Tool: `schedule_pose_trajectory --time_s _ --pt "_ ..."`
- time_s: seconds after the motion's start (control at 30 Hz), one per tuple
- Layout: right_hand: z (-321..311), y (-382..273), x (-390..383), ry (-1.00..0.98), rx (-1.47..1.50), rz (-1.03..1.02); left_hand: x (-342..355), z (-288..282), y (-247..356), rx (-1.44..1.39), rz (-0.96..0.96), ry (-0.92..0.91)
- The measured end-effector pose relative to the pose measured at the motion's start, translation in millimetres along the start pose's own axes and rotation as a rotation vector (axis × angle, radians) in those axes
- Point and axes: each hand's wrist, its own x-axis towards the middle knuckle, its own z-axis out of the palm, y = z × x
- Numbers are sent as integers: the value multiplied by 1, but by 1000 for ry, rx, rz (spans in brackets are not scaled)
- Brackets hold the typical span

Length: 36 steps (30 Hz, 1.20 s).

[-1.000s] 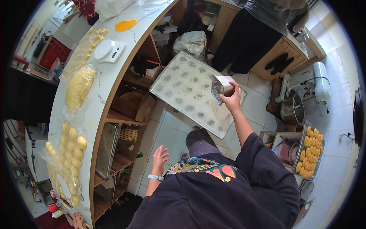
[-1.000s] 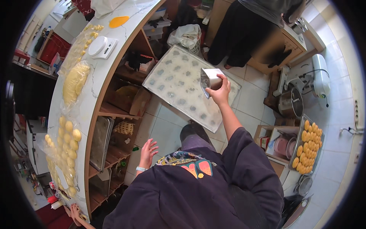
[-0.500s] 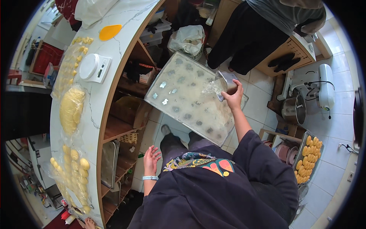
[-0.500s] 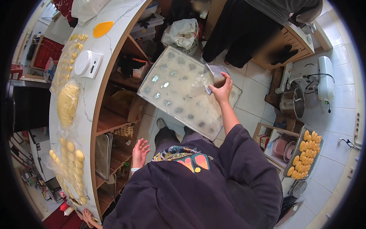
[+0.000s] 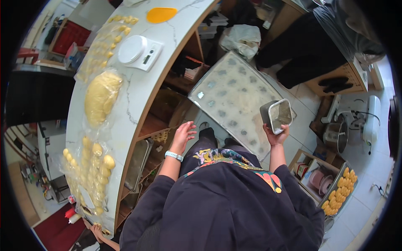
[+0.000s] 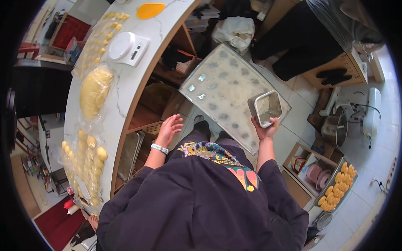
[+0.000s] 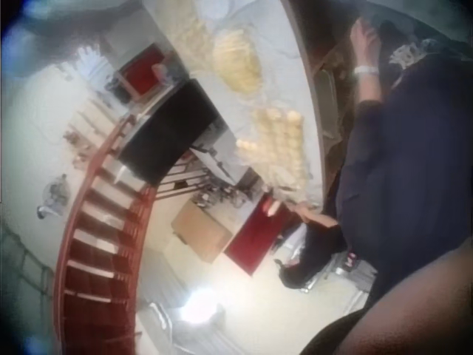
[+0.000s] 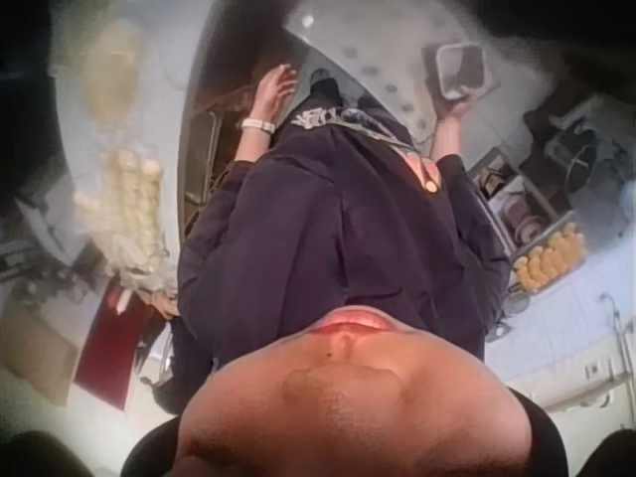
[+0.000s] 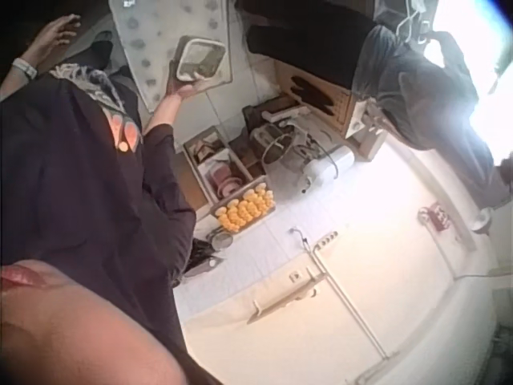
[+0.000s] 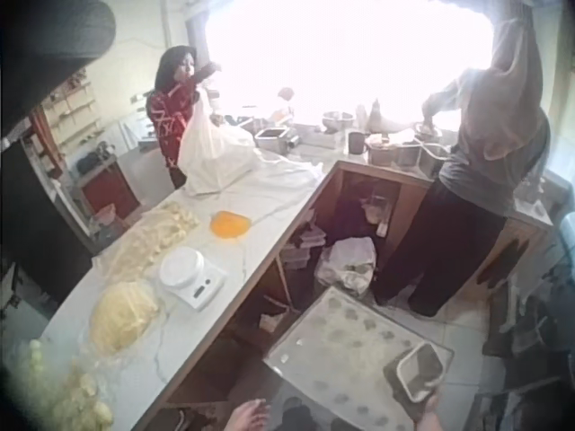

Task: The person picks up a tray, sprinkles flour onto it from a container, and then places several small portions of dough onto the floured tray.

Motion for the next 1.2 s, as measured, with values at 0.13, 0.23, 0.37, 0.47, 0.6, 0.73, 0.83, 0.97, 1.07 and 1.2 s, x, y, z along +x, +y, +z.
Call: schedule_pose_trajectory --time_s 0.13,0.23,0.37,0.47,0.6,0.73,0.83,0.97,1.07,1.2 --pt "17 21 6 -37 109 9 6 11 4 63 -4 -85" --pt "31 33 7 -61 -100 105 4 21 6 200 -72 -211" --pt "52 47 6 -174 -221 164 0 42 11 316 -32 -371" --pt "40 67 20 -240 -360 275 -11 64 18 341 29 -475" --pt "65 97 14 -380 -521 367 -19 73 14 133 66 -497" --pt "91 118 0 -423 -657 495 3 45 -24 -81 -10 -490" --pt "92 130 1 -420 -653 538 -1 39 -33 -212 48 -461" --pt "99 136 -5 -473 -605 617 -16 35 -27 -286 62 -373" --pt "102 145 -8 -484 -637 633 -20 28 -29 -332 87 -337" --pt "104 160 -9 -516 -603 700 -6 8 -52 -400 74 -358"
